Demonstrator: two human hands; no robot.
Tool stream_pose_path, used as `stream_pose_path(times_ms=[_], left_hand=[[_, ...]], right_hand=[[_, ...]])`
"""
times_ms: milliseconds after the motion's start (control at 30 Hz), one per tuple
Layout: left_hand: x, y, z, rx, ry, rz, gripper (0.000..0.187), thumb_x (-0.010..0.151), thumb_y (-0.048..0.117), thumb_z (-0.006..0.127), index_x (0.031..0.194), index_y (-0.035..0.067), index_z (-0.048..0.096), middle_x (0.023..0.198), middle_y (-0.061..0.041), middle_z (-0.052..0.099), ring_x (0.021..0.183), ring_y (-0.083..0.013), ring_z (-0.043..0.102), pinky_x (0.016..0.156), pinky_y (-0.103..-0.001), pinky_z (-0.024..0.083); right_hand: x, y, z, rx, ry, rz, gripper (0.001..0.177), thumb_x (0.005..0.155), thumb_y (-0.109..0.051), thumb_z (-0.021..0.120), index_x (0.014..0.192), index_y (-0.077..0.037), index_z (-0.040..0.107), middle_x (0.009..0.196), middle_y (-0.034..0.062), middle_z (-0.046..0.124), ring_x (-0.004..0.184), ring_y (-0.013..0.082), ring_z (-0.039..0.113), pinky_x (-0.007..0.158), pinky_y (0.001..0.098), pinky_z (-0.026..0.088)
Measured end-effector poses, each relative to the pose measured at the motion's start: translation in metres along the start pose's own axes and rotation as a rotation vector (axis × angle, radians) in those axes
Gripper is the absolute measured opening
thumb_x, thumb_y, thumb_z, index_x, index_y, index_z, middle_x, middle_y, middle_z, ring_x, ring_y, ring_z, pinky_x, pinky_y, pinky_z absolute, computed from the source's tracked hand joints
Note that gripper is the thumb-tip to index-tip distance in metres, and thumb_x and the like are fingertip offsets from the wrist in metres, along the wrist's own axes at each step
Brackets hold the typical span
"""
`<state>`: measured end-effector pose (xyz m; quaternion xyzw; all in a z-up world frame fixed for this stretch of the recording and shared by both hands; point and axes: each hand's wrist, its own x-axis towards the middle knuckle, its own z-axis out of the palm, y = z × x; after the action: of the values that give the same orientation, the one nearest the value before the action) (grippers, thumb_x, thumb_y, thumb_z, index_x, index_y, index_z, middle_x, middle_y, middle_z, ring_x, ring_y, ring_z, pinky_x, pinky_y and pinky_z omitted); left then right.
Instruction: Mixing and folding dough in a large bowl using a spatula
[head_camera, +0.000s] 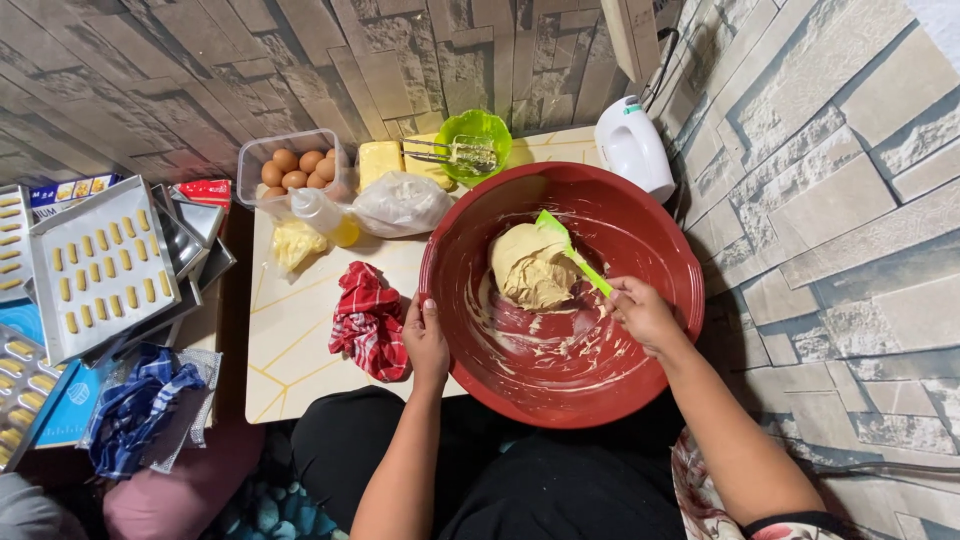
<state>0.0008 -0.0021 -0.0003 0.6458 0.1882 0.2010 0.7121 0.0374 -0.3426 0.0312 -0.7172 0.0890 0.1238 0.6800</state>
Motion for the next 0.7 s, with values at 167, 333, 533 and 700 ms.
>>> stream_pose_path(times_ms=[167,333,533,700], left_hand=[[0.001,0.002,-0.002,0.005,-0.013,-0.008,0.042,0.108,0.019,0.052,0.145,0.0,0.054,0.131,-0.02,0.067,0.12,-0.0213,0.061,0.106,-0.042,0.049],[-0.001,0.017,0.003,-0.018,-0.02,-0.012,0.042,0.108,0.02,0.052,0.145,0.0,0.053,0.129,-0.021,0.067,0.118,-0.0225,0.062,0.104,-0.043,0.05],[0.001,0.018,0.0,-0.002,-0.066,-0.023,0.045,0.109,0.023,0.05,0.148,0.001,0.05,0.133,-0.022,0.064,0.122,-0.026,0.061,0.106,-0.046,0.048],[0.0,0.013,0.0,-0.028,-0.093,-0.011,0.044,0.109,0.022,0.049,0.148,0.001,0.049,0.133,-0.022,0.063,0.123,-0.0251,0.058,0.107,-0.046,0.047]], right_hand=[[-0.013,-0.013,-0.007,-0.065,0.015,-0.086,0.03,0.104,-0.002,0.045,0.131,0.004,0.057,0.075,0.0097,0.057,0.052,0.0051,0.041,0.04,0.016,0.032],[-0.031,-0.04,-0.02,-0.18,-0.005,-0.207,0.03,0.104,-0.001,0.046,0.13,0.002,0.059,0.074,0.0099,0.059,0.052,0.0073,0.042,0.041,0.0179,0.035],[-0.066,-0.094,-0.02,-0.393,0.094,-0.353,0.031,0.108,-0.01,0.048,0.134,0.0,0.06,0.079,0.0111,0.065,0.062,0.0151,0.052,0.058,0.0263,0.048],[-0.043,-0.053,-0.006,-1.103,0.187,-0.499,0.03,0.099,-0.025,0.06,0.129,-0.025,0.064,0.095,0.0082,0.07,0.082,0.0337,0.073,0.067,0.0434,0.06]])
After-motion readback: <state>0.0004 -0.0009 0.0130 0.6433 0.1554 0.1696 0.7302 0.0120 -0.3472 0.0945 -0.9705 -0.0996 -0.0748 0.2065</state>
